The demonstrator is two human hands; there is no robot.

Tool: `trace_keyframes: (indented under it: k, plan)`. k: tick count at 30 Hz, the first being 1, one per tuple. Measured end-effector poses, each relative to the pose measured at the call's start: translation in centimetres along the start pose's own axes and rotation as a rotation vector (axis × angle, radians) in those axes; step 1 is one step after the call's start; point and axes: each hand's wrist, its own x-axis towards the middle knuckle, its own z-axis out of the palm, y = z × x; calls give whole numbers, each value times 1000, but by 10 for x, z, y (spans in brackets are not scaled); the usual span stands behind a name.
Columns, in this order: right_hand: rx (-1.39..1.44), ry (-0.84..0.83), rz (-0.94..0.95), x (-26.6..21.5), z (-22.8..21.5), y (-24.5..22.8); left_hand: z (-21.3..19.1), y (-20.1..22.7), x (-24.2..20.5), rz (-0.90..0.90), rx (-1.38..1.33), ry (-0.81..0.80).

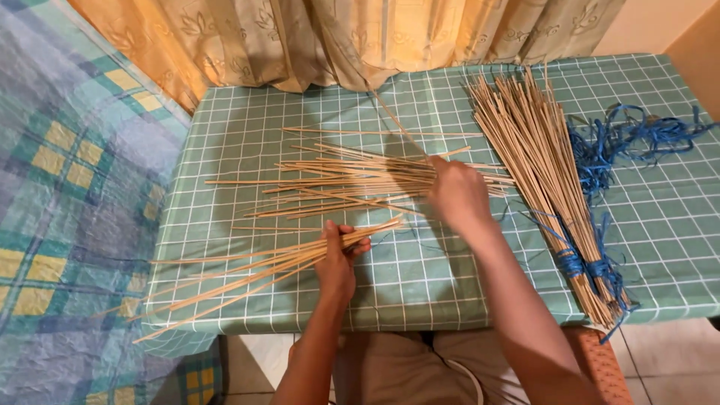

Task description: Organizing and bundling thin bamboo sticks on a table to prepare them for use.

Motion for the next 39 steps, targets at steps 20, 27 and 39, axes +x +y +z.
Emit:
trace_keyframes:
  k: [20, 27, 39]
  plan:
    - [118, -16, 90, 10, -34, 50, -2, 3, -1, -25, 31, -119]
    - [301, 152, 208, -75, -54, 88, 12, 8, -35, -85, 195, -490]
    - [447, 122, -155, -127, -5, -5, 6, -45, -30, -56, 81, -498]
